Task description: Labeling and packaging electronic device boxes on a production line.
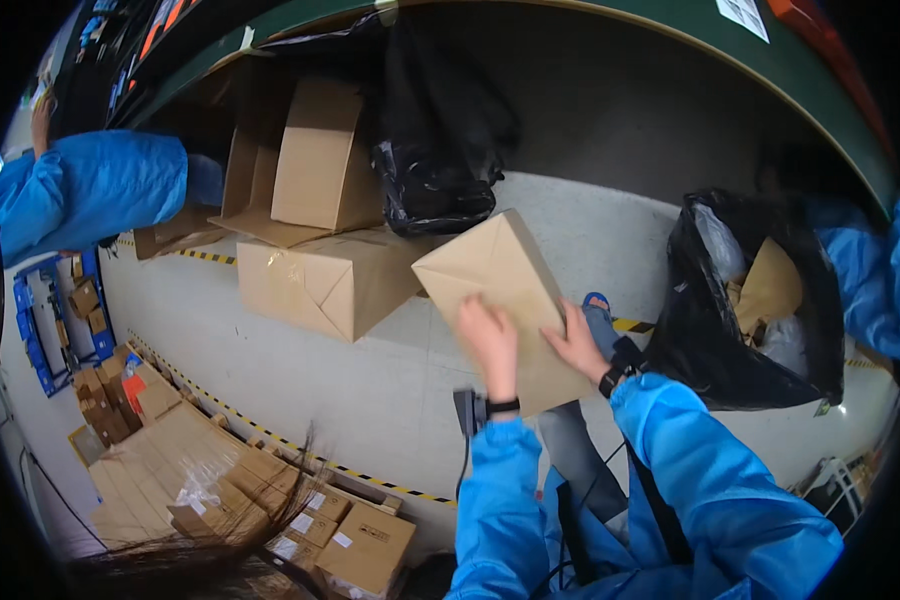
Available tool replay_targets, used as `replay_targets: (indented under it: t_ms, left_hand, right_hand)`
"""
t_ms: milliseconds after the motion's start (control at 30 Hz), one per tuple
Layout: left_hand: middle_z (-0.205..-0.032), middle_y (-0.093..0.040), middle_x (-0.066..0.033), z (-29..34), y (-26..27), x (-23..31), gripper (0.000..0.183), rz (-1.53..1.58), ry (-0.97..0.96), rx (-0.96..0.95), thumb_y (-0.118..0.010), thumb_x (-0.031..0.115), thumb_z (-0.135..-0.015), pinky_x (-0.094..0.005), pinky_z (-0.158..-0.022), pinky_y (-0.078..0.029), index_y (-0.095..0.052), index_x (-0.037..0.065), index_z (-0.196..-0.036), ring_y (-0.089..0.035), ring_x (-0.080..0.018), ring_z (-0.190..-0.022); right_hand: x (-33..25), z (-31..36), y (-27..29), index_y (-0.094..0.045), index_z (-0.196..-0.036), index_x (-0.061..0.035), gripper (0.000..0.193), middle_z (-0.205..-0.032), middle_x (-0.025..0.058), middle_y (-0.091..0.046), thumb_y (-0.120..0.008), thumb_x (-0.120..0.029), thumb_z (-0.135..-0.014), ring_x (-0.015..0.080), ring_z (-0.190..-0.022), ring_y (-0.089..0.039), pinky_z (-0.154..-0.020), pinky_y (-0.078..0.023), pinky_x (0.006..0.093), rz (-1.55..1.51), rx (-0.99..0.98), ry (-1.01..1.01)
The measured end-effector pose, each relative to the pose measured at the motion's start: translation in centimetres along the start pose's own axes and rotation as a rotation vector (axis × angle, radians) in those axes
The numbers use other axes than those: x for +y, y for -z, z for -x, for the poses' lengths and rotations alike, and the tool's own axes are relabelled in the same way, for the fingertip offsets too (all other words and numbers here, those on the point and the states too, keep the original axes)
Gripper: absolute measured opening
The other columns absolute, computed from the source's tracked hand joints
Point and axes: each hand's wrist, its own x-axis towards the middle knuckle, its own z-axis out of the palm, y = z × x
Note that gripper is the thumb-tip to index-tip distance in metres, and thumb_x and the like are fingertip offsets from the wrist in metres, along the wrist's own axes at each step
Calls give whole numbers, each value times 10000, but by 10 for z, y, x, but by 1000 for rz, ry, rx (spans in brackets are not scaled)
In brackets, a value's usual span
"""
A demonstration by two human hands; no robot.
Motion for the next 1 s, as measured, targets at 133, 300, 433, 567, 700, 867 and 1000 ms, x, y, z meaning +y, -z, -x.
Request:
replay_targets:
  t_ms: [133,300,433,567,700,867,1000]
  left_hand:
    - [-958,-523,-251,-72,-27,39,391,-264,-35,13,-614,289,-782,-444,-802,-412,-486,-42,-947,-513,-386,-944]
    - [-686,-586,-159,-87,-50,21,325,-249,-193,-95,-545,327,-862,-416,-585,-480,-551,30,-733,-580,-331,-611]
    - [-750,-567,-137,-29,-38,-5,117,-306,-743,-351,-523,136,-782,-407,-682,-451,-602,55,-809,-558,-317,-711]
    - [-782,-534,-82,82,50,-29,92,-112,-732,-416,-555,100,-756,-369,-761,-411,-591,73,-837,-511,-258,-813]
    - [-773,-545,-69,133,99,-74,86,-192,-408,-460,-600,133,-802,-383,-744,-401,-607,52,-831,-514,-252,-802]
    - [-996,-532,-169,144,70,-58,269,-66,-139,-345,-584,150,-827,-428,-837,-386,-546,-8,-1042,-491,-338,-954]
    - [-1219,-410,-257,97,40,-28,483,87,-60,-154,-568,159,-843,-441,-975,-314,-387,-68,-1229,-394,-407,-1139]
  right_hand:
    - [-8,57,-17,-283,-1320,37,665,-1256,250,-393,-614,-229,-808,405,-1167,-381,-979,-327,433,-16,35,-64]
    - [-13,71,-9,-228,-1367,-26,718,-1272,245,-366,-606,-252,-801,402,-1159,-381,-959,-328,474,81,2,-250]
    - [7,70,-15,-226,-1388,-59,736,-1288,231,-366,-610,-230,-784,397,-1189,-361,-991,-309,458,48,-73,-229]
    - [11,46,13,-277,-1369,-46,680,-1309,207,-369,-583,-149,-771,357,-1219,-355,-1008,-296,423,-205,-47,-232]
    - [-53,13,45,-399,-1305,-32,472,-1270,104,-453,-456,-225,-879,209,-1214,-393,-1013,-295,323,-793,-279,-522]
    - [-10,-33,5,-412,-1285,3,546,-1244,144,-473,-455,-399,-919,221,-1200,-411,-1011,-299,324,-416,-107,-301]
    - [-4,-32,-7,-432,-1274,8,533,-1274,151,-458,-448,-400,-930,213,-1207,-405,-1007,-306,299,-367,-81,-239]
